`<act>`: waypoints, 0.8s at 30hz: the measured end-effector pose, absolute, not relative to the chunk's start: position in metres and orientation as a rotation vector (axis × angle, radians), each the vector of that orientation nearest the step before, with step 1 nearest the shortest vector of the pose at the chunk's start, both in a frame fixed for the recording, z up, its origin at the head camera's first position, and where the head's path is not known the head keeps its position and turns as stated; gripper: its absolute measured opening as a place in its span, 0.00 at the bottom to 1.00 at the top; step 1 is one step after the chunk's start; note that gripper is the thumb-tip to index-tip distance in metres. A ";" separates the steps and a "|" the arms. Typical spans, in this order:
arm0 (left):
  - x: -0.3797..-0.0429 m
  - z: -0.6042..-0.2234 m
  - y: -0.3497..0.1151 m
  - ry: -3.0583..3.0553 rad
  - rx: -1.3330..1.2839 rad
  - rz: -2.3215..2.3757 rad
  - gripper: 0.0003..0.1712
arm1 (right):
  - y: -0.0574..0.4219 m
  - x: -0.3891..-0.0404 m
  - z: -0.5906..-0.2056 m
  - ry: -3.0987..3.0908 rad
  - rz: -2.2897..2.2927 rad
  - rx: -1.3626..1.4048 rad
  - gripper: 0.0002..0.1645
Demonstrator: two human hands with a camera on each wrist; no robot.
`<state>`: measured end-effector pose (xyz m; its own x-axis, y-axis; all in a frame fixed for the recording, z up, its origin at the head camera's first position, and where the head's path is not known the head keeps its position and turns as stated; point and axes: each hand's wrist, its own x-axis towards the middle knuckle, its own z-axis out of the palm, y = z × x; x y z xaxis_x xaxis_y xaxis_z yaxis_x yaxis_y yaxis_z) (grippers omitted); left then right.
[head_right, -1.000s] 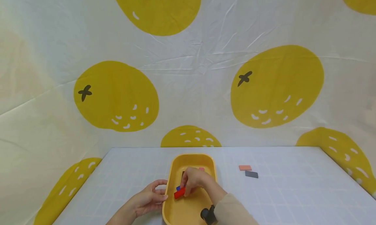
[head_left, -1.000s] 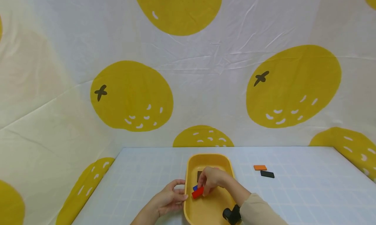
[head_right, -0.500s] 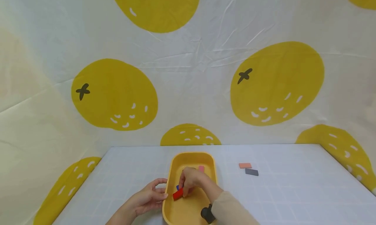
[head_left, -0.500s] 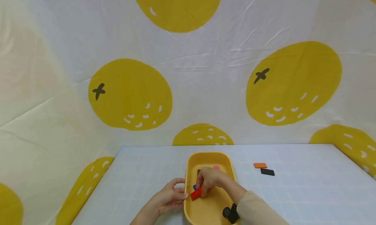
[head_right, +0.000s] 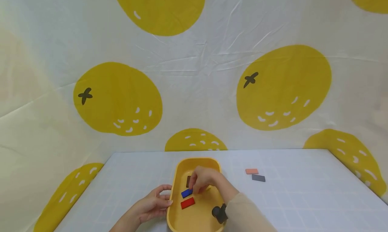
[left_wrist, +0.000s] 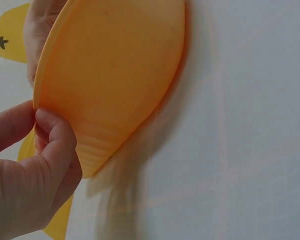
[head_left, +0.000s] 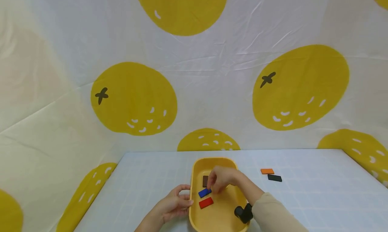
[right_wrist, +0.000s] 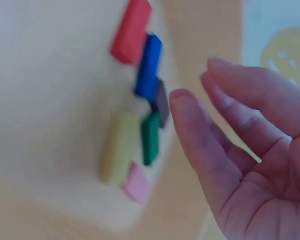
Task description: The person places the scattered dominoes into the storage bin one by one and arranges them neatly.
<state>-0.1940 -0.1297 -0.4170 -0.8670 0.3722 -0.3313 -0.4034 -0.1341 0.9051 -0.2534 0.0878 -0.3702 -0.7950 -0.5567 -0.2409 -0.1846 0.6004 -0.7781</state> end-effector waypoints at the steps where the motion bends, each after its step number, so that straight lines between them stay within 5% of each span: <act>1: -0.194 -0.417 -0.130 1.640 -0.042 2.044 0.28 | 0.091 -0.255 -0.367 2.348 -1.104 -0.593 0.09; 24: -0.195 -0.418 -0.130 1.632 -0.035 2.052 0.28 | 0.235 -0.269 -0.347 2.357 -1.336 -0.361 0.18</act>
<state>-0.1948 -0.1303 -0.4182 -0.8678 0.3728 -0.3285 -0.4039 -0.1445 0.9033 -0.2695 0.2351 -0.3468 -0.8843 -0.4124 -0.2190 -0.0241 0.5087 -0.8606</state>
